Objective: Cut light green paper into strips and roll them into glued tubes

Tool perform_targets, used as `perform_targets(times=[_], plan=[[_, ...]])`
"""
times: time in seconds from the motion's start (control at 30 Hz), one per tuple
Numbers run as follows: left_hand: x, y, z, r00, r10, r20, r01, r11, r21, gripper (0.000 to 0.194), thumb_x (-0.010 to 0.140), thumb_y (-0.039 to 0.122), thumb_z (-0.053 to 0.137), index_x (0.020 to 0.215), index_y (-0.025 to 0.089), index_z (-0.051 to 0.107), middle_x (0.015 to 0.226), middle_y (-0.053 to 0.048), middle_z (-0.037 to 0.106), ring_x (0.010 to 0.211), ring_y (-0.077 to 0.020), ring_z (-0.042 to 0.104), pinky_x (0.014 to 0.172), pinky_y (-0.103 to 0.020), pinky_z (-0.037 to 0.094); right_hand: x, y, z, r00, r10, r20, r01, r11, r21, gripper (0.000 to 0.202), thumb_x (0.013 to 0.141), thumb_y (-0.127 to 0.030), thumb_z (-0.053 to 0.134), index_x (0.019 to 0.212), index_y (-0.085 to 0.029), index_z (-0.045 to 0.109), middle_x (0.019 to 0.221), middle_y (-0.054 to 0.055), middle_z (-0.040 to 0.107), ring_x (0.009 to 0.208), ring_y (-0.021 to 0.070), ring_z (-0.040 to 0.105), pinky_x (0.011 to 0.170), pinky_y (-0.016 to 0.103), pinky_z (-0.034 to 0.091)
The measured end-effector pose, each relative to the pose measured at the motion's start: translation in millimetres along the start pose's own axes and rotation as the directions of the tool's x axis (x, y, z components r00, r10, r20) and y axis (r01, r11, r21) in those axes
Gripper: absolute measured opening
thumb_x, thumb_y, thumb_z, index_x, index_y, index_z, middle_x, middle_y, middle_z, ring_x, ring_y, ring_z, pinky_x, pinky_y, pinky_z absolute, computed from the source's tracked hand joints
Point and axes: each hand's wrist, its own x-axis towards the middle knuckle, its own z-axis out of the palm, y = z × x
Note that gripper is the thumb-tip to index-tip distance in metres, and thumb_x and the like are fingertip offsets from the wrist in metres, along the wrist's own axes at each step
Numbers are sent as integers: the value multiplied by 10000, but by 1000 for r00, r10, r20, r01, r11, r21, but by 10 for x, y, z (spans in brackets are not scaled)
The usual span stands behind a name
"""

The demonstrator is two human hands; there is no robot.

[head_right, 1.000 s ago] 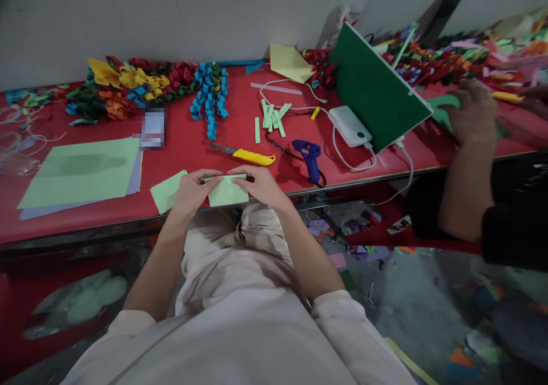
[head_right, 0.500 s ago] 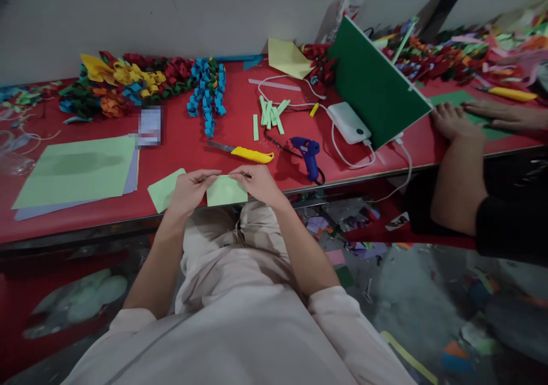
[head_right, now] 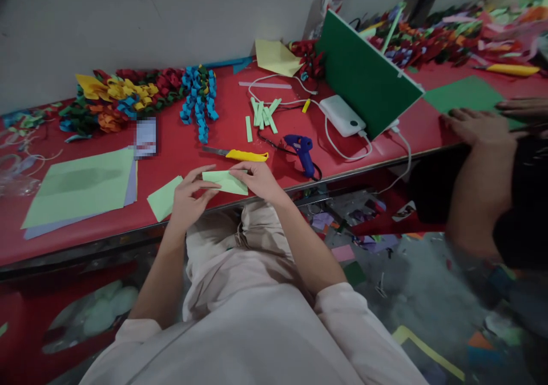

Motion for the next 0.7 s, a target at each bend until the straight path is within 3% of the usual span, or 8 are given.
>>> perform_targets(times=[0.17,0.3,0.4,0.5,0.6,0.7], plan=[[21,17,56,996,-87,1,86,991,-105,231,941,395,652,869,211,772,1139,-99,702,1081,-238,669,940,-362,520,-19,-25,-1,1000,-20,6,21,999,-31,288,884,-418,649,979,-188,794,961,49,786,832,195,692,735,293,521],[-25,-19,52,993,-97,61,98,995,-10,220,894,417,707,817,220,767,921,-62,660,905,-207,645,813,-321,514,-1,10,0,998,-43,-50,43,999,4,262,883,-392,653,977,-192,795,1027,55,786,940,203,699,815,294,526],[-48,-51,97,990,-130,-46,129,991,-33,208,896,404,706,820,214,742,898,-38,664,815,-170,636,745,-291,507,-2,28,-2,998,-39,-56,40,999,12,287,884,-414,655,1003,-189,789,1008,56,781,920,209,694,781,297,531],[-41,-46,182,954,-243,-175,222,966,-131,221,906,422,687,873,204,708,849,-21,678,724,-145,646,687,-270,522,-32,6,-19,998,-50,-23,50,999,-2,342,911,-463,627,1037,-184,780,986,51,769,879,200,680,741,290,524],[-15,-17,262,916,-322,-240,288,943,-169,257,887,448,702,943,198,688,783,-5,663,652,-126,628,648,-253,537,-77,-24,-41,997,-57,55,56,998,15,436,956,-527,558,1150,-186,750,924,45,747,732,155,638,640,260,490],[8,-5,309,889,-365,-277,312,925,-217,359,863,489,722,1063,198,660,855,-14,671,674,-121,623,659,-251,569,-102,-15,-36,991,-66,120,53,993,105,501,901,-502,663,1310,-214,653,996,46,732,657,134,605,598,258,489]])
